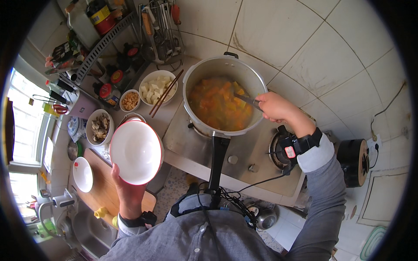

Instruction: The person scoops soup from a pot into a bowl using a ladle, then carries the bowl to a dining table and places it down. They return to the kitchen, pick up a bowl of dumplings and chopsticks, and place them on the table.

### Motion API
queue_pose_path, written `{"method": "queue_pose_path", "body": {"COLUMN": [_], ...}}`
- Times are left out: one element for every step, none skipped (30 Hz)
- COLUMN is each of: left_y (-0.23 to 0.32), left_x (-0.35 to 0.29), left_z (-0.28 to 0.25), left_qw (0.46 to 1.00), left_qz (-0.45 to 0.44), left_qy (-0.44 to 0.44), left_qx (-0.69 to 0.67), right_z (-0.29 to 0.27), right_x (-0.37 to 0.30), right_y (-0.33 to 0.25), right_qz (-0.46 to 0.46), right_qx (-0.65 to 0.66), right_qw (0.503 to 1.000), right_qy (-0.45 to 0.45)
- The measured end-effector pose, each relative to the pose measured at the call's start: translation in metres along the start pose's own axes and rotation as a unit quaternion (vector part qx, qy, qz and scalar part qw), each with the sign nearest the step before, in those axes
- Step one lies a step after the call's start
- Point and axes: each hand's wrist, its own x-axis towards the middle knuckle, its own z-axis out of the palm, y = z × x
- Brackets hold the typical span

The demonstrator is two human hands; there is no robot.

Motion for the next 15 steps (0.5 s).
{"method": "queue_pose_path", "body": {"left_y": [0.000,0.001,0.001,0.002,0.002,0.003,0.003,0.004,0.005,0.006,0.007,0.008,0.008,0.009,0.011], "left_x": [0.000,0.000,0.001,0.001,0.002,0.003,0.003,0.003,0.003,0.005,0.006,0.008,0.009,0.011,0.013], "left_z": [0.001,0.001,0.003,0.004,0.005,0.007,0.008,0.010,0.011,0.013,0.015,0.016,0.018,0.021,0.023], "left_qw": [1.000,1.000,1.000,1.000,1.000,1.000,1.000,1.000,0.999,0.999,0.999,0.999,0.999,0.999,0.998], "left_qz": [-0.001,0.001,0.008,0.003,0.002,0.002,0.000,0.000,0.002,-0.001,-0.002,-0.002,0.002,0.006,0.013], "left_qy": [0.010,0.010,-0.002,0.006,0.002,-0.011,-0.007,-0.013,-0.035,-0.024,-0.028,-0.037,-0.031,-0.031,-0.038], "left_qx": [0.008,0.010,0.007,0.011,0.009,0.001,0.010,0.014,0.006,0.021,0.024,0.022,0.034,0.042,0.047], "right_z": [-0.003,-0.002,-0.002,-0.001,0.000,0.002,0.003,0.003,0.003,0.003,0.002,0.002,0.001,0.001,0.000], "right_x": [-0.001,-0.002,-0.003,-0.004,-0.004,-0.005,-0.005,-0.006,-0.007,-0.008,-0.010,-0.013,-0.015,-0.018,-0.021], "right_y": [-0.002,-0.004,-0.006,-0.007,-0.009,-0.009,-0.010,-0.010,-0.009,-0.009,-0.008,-0.007,-0.006,-0.006,-0.005], "right_qz": [0.036,0.044,0.046,0.043,0.050,0.053,0.060,0.063,0.070,0.077,0.071,0.066,0.061,0.058,0.056], "right_qx": [0.053,0.078,0.103,0.126,0.143,0.157,0.167,0.184,0.197,0.204,0.215,0.221,0.226,0.230,0.233], "right_qw": [0.997,0.995,0.992,0.989,0.986,0.984,0.981,0.978,0.974,0.973,0.970,0.969,0.968,0.967,0.966], "right_qy": [-0.035,-0.043,-0.050,-0.062,-0.063,-0.071,-0.072,-0.080,-0.082,-0.080,-0.086,-0.089,-0.092,-0.094,-0.097]}}
